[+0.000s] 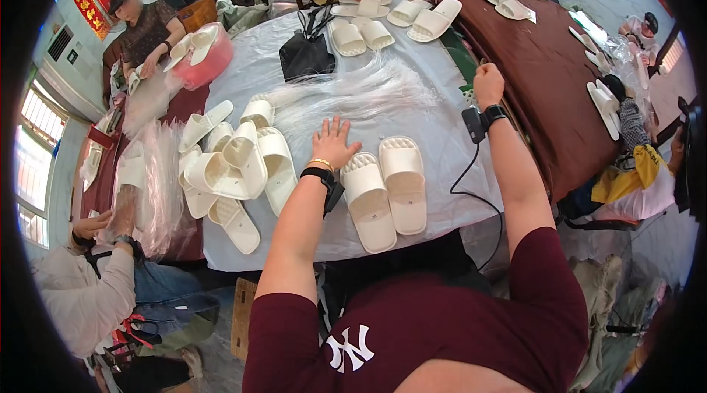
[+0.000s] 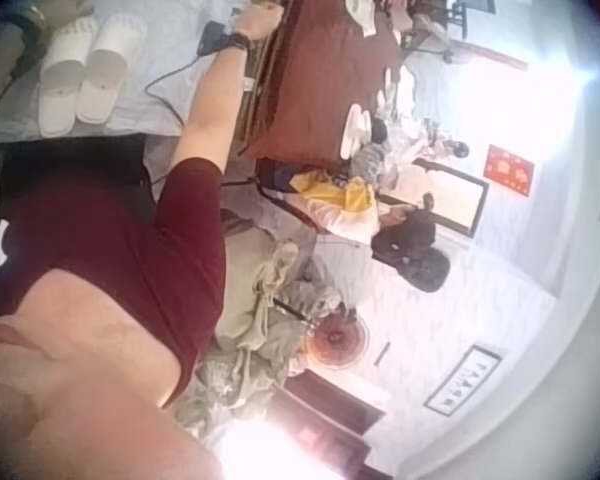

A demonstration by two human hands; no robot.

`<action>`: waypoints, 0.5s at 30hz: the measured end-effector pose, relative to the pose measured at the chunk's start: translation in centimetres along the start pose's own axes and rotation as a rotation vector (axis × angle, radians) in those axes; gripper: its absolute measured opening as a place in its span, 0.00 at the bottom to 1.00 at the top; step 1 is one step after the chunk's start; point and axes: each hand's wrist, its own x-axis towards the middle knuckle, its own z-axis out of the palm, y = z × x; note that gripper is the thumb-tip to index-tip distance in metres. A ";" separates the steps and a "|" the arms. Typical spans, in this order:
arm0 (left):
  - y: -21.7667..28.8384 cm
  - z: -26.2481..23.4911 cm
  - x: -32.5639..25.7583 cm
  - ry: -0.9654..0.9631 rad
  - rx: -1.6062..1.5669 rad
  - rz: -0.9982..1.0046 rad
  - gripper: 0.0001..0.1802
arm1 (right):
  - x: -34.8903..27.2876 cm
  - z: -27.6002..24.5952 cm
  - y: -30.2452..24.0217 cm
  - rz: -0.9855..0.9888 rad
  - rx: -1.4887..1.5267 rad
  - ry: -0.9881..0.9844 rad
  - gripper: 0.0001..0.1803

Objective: The recorder is assembling and inspecting white plastic/rubber sandals at a manufacturing table.

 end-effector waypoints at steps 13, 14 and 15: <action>0.2 -0.9 -0.7 0.011 -0.036 0.018 0.42 | -1.2 -8.9 -0.4 0.106 0.869 -0.030 0.04; 0.2 -1.3 -1.0 0.006 -0.038 0.016 0.42 | -2.5 -9.3 -1.2 0.037 0.844 -0.132 0.04; 0.2 -1.5 -1.4 0.133 -0.042 0.048 0.41 | -4.0 -9.4 -1.9 0.021 0.848 -0.205 0.04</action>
